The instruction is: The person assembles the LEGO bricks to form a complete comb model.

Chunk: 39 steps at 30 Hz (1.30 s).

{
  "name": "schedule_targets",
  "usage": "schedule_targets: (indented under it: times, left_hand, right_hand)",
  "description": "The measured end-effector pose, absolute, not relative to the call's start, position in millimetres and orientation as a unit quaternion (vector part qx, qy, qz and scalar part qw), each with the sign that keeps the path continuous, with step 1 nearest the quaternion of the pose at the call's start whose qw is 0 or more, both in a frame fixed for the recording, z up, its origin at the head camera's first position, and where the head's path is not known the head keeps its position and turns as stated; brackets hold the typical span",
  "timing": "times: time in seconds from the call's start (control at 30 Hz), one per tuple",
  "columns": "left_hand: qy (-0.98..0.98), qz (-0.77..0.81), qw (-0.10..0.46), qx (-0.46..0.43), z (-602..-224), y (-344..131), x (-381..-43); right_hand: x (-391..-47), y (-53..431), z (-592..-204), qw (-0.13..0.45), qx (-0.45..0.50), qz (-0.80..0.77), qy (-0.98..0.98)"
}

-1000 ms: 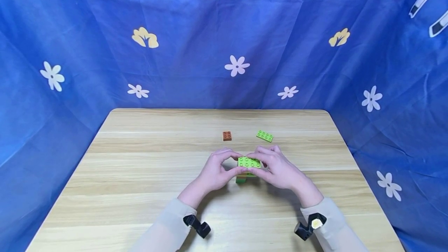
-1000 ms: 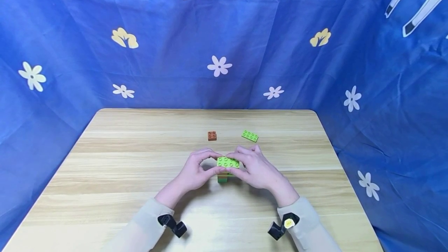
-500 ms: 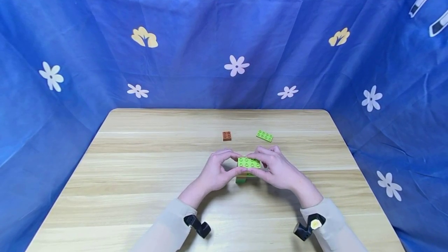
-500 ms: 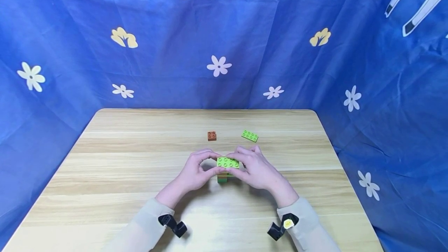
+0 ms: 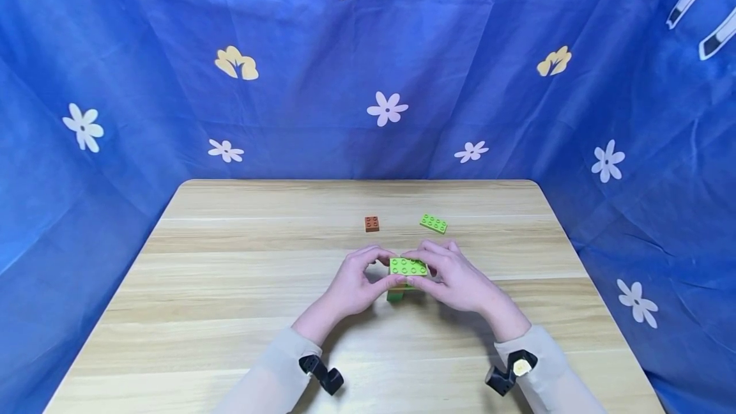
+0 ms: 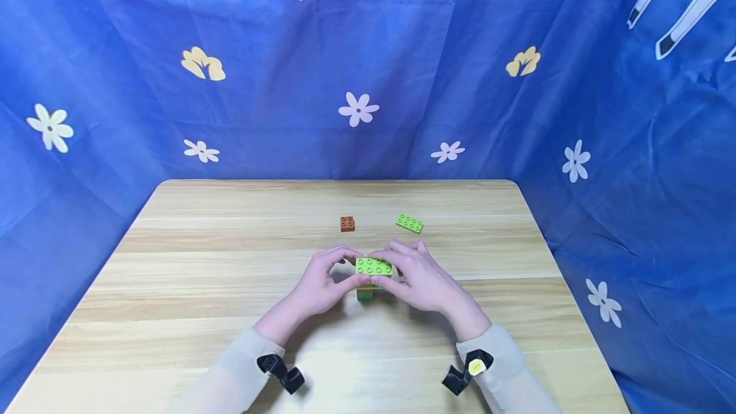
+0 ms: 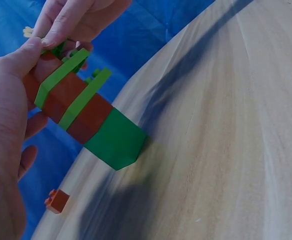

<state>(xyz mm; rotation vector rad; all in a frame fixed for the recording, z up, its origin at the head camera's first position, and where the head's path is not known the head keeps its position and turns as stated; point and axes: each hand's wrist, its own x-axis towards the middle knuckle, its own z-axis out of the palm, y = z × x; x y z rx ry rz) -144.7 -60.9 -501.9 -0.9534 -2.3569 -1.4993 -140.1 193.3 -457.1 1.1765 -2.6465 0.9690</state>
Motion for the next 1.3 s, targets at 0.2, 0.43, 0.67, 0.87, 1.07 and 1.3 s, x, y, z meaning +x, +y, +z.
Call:
schedule_targets:
  times: [0.2, 0.43, 0.67, 0.87, 1.07, 1.3]
  left_hand:
    - [-0.800, -0.497, 0.093, -0.324, -498.4, -61.3, -144.1]
    - [-0.812, -0.483, 0.086, -0.315, -493.4, -61.6, -142.8]
    - [-0.816, -0.482, 0.079, -0.311, -489.8, -60.3, -141.8]
    - [-0.820, -0.470, 0.094, -0.313, -487.0, -58.7, -141.4]
    - [-0.823, -0.466, 0.096, -0.311, -491.0, -57.4, -142.4]
    - [-0.816, -0.473, 0.103, -0.316, -492.0, -56.3, -142.4]
  right_hand:
    - [-140.3, 195.2, -457.8, 0.035, 0.380, 0.327, -0.864]
    - [-139.8, 196.6, -456.9, 0.042, 0.382, 0.337, -0.859]
    - [-139.7, 199.0, -457.5, 0.042, 0.380, 0.337, -0.860]
    - [-139.2, 198.6, -458.1, 0.045, 0.384, 0.339, -0.858]
    - [-139.7, 198.5, -459.3, 0.048, 0.387, 0.340, -0.856]
    - [-141.4, 198.3, -460.4, 0.053, 0.390, 0.343, -0.853]
